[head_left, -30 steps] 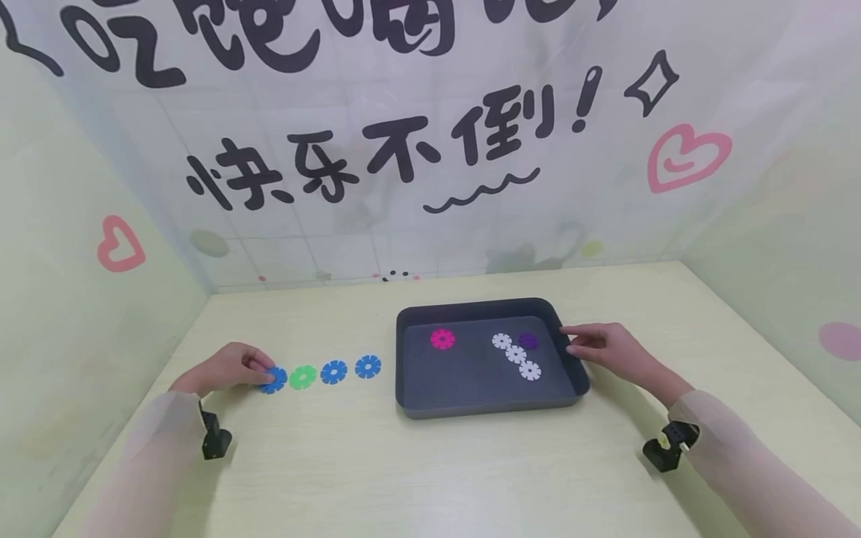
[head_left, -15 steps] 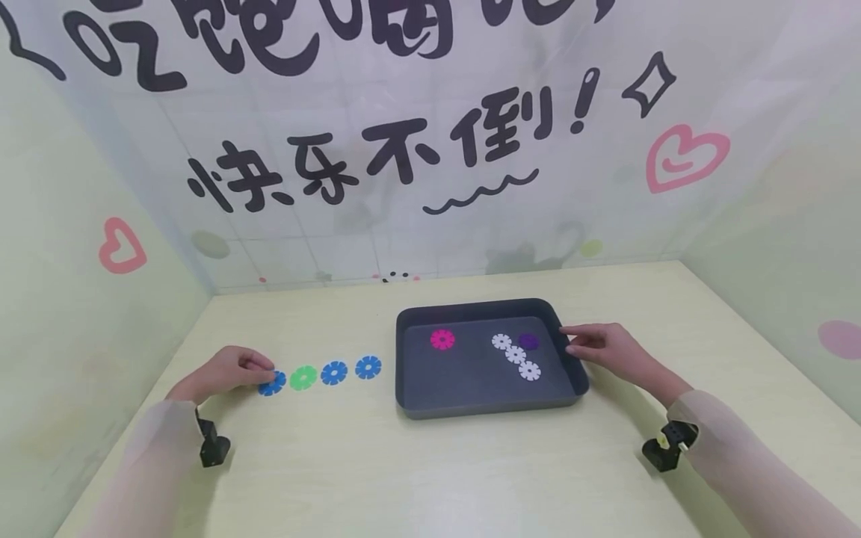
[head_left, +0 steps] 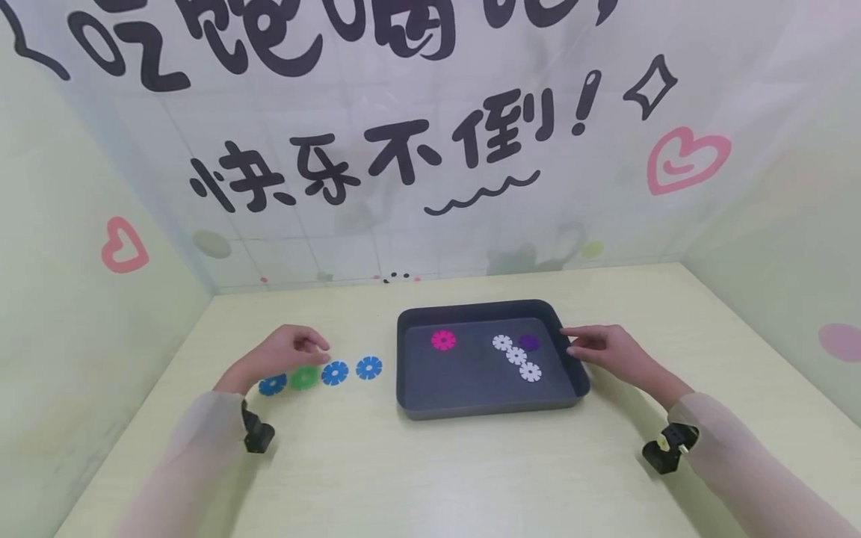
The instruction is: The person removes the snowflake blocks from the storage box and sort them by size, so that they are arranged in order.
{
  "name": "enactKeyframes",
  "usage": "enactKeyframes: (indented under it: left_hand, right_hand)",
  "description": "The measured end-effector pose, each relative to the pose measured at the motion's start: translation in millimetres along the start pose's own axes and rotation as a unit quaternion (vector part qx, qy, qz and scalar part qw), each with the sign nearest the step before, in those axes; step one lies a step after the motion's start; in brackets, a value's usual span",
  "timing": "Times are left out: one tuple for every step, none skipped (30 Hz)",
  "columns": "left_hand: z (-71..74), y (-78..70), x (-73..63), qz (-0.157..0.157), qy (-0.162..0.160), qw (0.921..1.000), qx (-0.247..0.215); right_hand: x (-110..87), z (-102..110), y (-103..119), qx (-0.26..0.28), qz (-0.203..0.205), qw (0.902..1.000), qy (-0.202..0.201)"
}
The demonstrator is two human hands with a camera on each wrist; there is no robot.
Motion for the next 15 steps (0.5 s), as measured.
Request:
enactKeyframes:
  left_hand:
    - [-5.2, -8.8, 1.8, -0.011, 0.005, 0.9999, 0.000]
    - [-10.6, -17.6, 3.6, -0.021, 0.012, 0.9997, 0.000]
    - [-15.7, -26.3, 5.2, -0.029, 0.016, 0.9995, 0.000]
    - [-21.1, -34.8, 6.7, -0.035, 0.020, 0.9992, 0.002]
    - [-26.4, -43.4, 8.4, -0.043, 0.025, 0.9988, 0.005]
    - [-31.7, -52.3, 9.8, -0.051, 0.029, 0.9983, 0.006]
    - [-36.7, -60.9, 11.2, -0.059, 0.034, 0.9976, 0.007]
    - [-41.6, -69.2, 12.7, -0.067, 0.039, 0.9969, 0.006]
    - [-46.1, -77.3, 14.2, -0.076, 0.044, 0.9961, 0.006]
    - [-50.5, -84.5, 16.1, -0.084, 0.049, 0.9952, 0.004]
    - [-54.5, -91.3, 18.1, -0.091, 0.054, 0.9944, 0.002]
    - [-58.4, -97.6, 20.3, -0.096, 0.058, 0.9937, 0.000]
    - [-62.2, -102.9, 22.7, -0.097, 0.063, 0.9933, -0.002]
    - [-65.8, -107.9, 25.5, -0.098, 0.069, 0.9928, -0.004]
    - [-69.3, -112.3, 28.3, -0.099, 0.075, 0.9922, -0.004]
  right_hand:
    - [-0.1, 0, 0, 0.000, 0.000, 1.0000, 0.000]
    - [-0.2, 0, 0, 0.000, 0.001, 1.0000, -0.001]
    - [-0.2, 0, 0, -0.001, 0.002, 1.0000, 0.000]
    - [-0.1, 0, 1, -0.001, 0.003, 1.0000, 0.000]
    - [-0.1, 0, 1, -0.001, 0.003, 1.0000, 0.000]
    - [0.0, -1, 1, -0.001, 0.003, 1.0000, 0.000]
    - [0.0, -1, 1, -0.002, 0.003, 1.0000, 0.000]
    - [0.0, -1, 1, -0.001, 0.003, 1.0000, 0.000]
    - [0.0, -1, 1, -0.001, 0.002, 1.0000, 0.000]
    - [0.0, -1, 0, -0.001, 0.001, 1.0000, 0.000]
    - [0.0, -1, 0, 0.000, 0.000, 1.0000, 0.000]
    - [-0.1, -1, 0, -0.001, -0.001, 1.0000, 0.001]
    - [-0.1, -1, 0, 0.000, -0.001, 1.0000, 0.001]
    - [-0.1, -1, 0, 0.000, -0.002, 1.0000, 0.001]
    - [-0.2, -1, 0, 0.000, -0.002, 1.0000, 0.001]
Point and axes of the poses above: each hand's wrist, its own x-axis towards the middle knuckle, its own z-axis out of the back of the hand, y = z × x, the point moved 7 cm from there along x, towards the middle knuckle, and after that the axes turned 13 degrees about z, right-handed, at the moved point
